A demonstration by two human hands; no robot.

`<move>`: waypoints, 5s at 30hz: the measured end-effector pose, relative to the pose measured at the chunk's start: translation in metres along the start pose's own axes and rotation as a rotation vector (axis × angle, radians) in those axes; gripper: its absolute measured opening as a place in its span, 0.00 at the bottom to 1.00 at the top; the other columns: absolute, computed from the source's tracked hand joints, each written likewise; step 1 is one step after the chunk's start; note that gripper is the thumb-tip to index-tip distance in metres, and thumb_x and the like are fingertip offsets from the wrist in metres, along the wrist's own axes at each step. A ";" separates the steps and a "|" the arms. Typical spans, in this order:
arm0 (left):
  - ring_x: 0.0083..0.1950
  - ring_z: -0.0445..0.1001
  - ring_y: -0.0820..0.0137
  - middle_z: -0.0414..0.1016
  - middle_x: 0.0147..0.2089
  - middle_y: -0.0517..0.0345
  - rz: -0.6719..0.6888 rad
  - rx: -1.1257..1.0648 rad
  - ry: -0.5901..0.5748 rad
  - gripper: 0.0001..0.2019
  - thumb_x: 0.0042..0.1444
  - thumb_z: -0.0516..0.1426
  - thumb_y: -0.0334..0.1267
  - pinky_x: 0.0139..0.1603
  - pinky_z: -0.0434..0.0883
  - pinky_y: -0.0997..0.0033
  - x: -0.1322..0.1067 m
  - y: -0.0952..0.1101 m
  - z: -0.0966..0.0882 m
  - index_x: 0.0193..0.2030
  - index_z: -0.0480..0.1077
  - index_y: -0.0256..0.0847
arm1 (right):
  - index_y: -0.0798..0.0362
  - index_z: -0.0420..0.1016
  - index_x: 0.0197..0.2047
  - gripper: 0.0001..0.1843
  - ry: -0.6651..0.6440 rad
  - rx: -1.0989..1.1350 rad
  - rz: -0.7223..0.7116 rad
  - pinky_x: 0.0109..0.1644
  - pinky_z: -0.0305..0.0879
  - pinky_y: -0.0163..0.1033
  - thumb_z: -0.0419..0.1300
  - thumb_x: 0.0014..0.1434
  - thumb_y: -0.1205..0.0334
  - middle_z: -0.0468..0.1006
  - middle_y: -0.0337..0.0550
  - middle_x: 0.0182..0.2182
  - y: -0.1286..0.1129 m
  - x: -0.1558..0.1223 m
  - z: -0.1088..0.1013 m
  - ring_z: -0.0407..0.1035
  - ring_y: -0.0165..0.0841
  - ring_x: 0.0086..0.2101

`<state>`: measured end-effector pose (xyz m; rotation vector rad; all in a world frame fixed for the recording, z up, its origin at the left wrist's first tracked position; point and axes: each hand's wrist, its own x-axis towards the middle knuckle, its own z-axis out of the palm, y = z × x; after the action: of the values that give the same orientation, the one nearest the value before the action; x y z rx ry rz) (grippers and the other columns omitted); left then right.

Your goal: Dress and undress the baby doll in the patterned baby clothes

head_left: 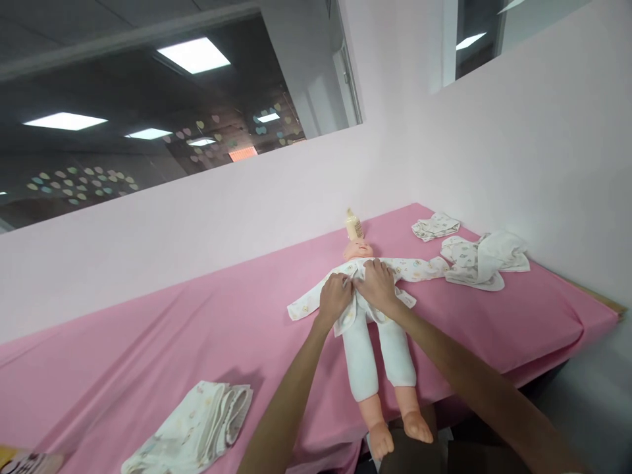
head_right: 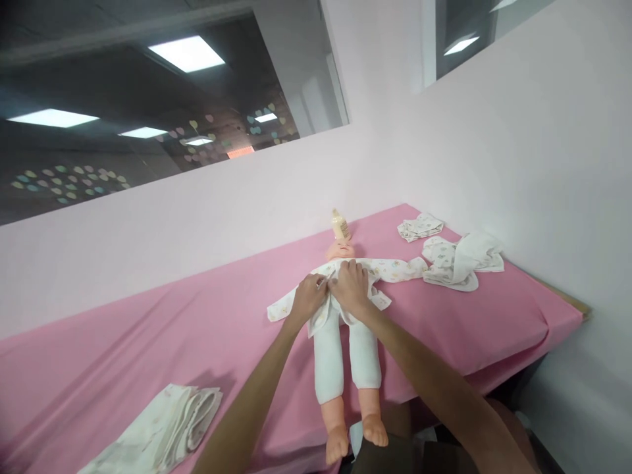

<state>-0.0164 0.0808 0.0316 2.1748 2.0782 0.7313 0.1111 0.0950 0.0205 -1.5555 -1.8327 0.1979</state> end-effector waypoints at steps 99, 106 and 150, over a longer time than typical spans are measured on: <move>0.38 0.71 0.64 0.73 0.38 0.52 0.189 0.325 0.045 0.11 0.63 0.46 0.29 0.33 0.61 0.68 -0.062 0.011 -0.002 0.43 0.69 0.40 | 0.53 0.70 0.40 0.13 0.085 -0.238 -0.327 0.47 0.56 0.49 0.50 0.57 0.76 0.73 0.48 0.37 0.011 -0.074 -0.007 0.63 0.43 0.40; 0.35 0.71 0.67 0.75 0.35 0.54 0.127 0.106 0.043 0.12 0.65 0.44 0.33 0.33 0.60 0.69 -0.055 0.008 -0.003 0.37 0.68 0.39 | 0.53 0.70 0.46 0.14 0.130 -0.176 -0.248 0.46 0.59 0.46 0.50 0.61 0.73 0.74 0.48 0.36 0.017 -0.066 -0.003 0.66 0.42 0.39; 0.24 0.56 0.77 0.60 0.22 0.65 -0.061 -0.657 -0.275 0.13 0.55 0.49 0.41 0.26 0.54 0.76 -0.046 0.007 -0.015 0.22 0.61 0.38 | 0.50 0.79 0.36 0.15 0.079 0.401 -0.388 0.50 0.69 0.49 0.52 0.59 0.73 0.79 0.44 0.48 0.019 -0.070 0.005 0.72 0.39 0.45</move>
<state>-0.0142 0.0316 0.0335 1.7205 1.4819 0.8876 0.1247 0.0383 -0.0226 -0.9051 -1.8541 0.2947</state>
